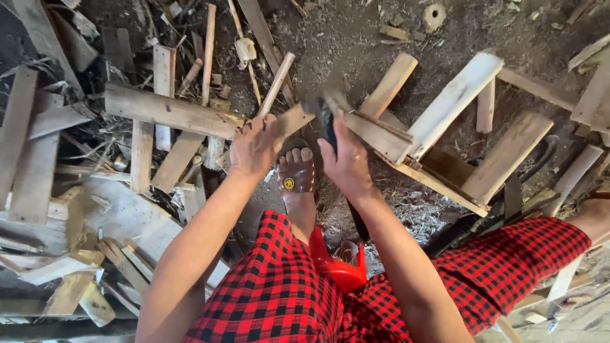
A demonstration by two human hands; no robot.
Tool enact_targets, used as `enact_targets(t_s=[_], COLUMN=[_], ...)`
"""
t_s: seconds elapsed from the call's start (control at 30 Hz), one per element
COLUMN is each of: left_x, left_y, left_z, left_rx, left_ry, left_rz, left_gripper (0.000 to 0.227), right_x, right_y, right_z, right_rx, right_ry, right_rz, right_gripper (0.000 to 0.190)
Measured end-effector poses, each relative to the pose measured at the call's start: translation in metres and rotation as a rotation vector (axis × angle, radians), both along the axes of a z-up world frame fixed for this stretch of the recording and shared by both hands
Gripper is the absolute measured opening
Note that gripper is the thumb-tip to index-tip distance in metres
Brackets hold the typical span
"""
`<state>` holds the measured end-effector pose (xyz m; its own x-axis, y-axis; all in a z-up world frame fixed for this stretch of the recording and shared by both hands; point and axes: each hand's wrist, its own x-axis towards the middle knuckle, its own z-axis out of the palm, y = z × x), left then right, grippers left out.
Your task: The person sits on the ground assembling a small wooden stool frame. They fit wooden dowels and rails into the pre-drilled seat board, tap the joints tight with a hammer, reposition the frame, and press the legs into place by hand.
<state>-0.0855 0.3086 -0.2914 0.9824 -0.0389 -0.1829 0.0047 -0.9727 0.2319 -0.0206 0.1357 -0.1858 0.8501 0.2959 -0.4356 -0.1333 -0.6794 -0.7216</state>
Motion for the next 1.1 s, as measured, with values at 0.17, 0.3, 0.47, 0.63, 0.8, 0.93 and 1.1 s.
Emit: enact_targets(t_s=[0.17, 0.3, 0.47, 0.63, 0.8, 0.93, 1.1], left_x=[-0.002, 0.005, 0.002, 0.007, 0.006, 0.001, 0.007], left_y=[0.001, 0.001, 0.000, 0.001, -0.003, 0.000, 0.001], left_z=[-0.012, 0.018, 0.004, 0.010, 0.000, -0.007, 0.014], left_rx=[-0.007, 0.026, 0.008, -0.032, 0.022, -0.021, -0.038], left_ry=[0.046, 0.096, 0.220, 0.378, 0.457, 0.409, 0.436], left_rz=[-0.024, -0.058, -0.017, -0.024, 0.025, 0.017, 0.019], left_gripper=[0.068, 0.046, 0.036, 0.045, 0.057, 0.044, 0.048], right_x=[-0.002, 0.005, 0.016, -0.011, -0.016, -0.012, -0.033], right_y=[-0.006, 0.001, -0.005, -0.011, -0.012, -0.012, -0.018], right_z=[-0.012, -0.033, 0.004, -0.032, -0.057, -0.018, -0.074], right_rx=[0.041, -0.260, -0.013, -0.501, -0.279, -0.528, -0.764], right_ry=[-0.102, 0.105, -0.055, -0.776, -0.199, -0.959, -1.292], right_rz=[-0.101, 0.139, 0.002, 0.248, 0.147, 0.300, 0.368], right_gripper=[0.043, 0.060, 0.048, 0.015, 0.058, 0.026, 0.041])
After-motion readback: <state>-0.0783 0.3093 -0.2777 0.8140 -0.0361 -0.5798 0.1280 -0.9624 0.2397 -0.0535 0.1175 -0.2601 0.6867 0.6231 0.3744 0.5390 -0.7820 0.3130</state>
